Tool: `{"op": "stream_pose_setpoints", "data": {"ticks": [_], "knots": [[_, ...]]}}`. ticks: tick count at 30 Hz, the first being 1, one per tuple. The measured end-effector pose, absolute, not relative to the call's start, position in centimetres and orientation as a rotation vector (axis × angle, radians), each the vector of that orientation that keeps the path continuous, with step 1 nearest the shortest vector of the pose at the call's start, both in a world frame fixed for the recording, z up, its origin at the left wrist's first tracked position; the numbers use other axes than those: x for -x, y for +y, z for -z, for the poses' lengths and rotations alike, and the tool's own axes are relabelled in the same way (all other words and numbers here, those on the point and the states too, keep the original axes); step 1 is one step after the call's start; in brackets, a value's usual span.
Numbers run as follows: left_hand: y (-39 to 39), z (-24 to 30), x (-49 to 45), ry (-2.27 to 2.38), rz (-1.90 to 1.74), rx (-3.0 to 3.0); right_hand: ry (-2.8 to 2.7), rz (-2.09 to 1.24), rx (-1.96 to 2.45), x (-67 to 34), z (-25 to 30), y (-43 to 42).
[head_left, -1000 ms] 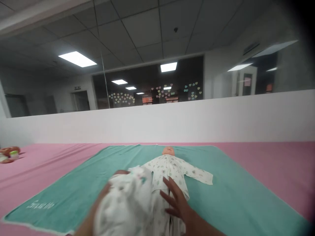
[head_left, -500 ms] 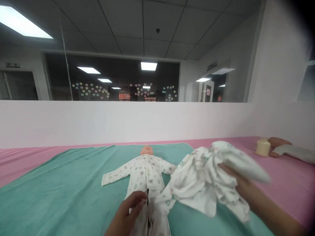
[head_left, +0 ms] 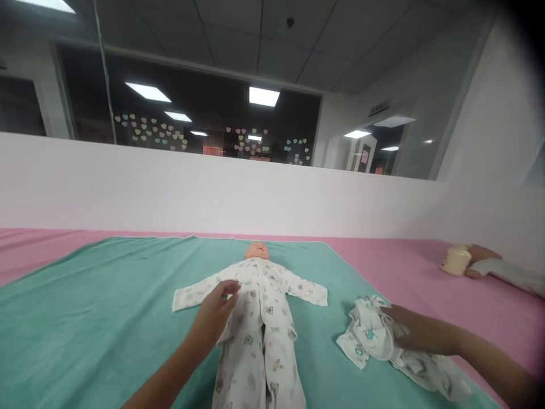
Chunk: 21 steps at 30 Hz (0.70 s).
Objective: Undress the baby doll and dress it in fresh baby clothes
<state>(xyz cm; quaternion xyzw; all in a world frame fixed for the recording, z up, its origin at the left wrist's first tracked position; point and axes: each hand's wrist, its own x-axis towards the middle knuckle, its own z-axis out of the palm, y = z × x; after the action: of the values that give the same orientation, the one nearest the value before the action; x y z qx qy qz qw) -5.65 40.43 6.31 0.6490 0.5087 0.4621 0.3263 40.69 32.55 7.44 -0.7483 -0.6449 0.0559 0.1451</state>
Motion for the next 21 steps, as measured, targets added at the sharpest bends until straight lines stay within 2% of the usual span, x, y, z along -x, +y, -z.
{"op": "stream_pose_setpoints", "data": {"ticks": [2, 6, 9, 11, 15, 21], "knots": [[42.9, -6.9, 4.7, 1.330, -1.276, -1.685, -1.996, -0.455, 2.094, -38.4, -10.3, 33.7], [48.5, -7.2, 2.6, 1.293, -1.337, -1.654, -1.972, -0.517, 1.678, -26.4, -12.0, 38.5], [51.7, -6.5, 1.3, 1.263, -1.339, -1.682, -1.953, -0.316, 1.522, -17.1, -9.9, 44.3], [53.0, -5.6, 0.9, 1.213, -1.328, -1.747, -1.894, -0.144, 1.675, -13.2, -8.5, 48.1], [54.0, -4.0, 1.2, 1.130, -1.299, -1.882, -1.911, -0.133, 1.795, -10.8, -7.1, 52.7], [54.5, -3.2, 1.7, 1.172, -1.253, -1.964, -1.983, -0.133, 1.771, -11.6, -6.5, 53.5]]}}
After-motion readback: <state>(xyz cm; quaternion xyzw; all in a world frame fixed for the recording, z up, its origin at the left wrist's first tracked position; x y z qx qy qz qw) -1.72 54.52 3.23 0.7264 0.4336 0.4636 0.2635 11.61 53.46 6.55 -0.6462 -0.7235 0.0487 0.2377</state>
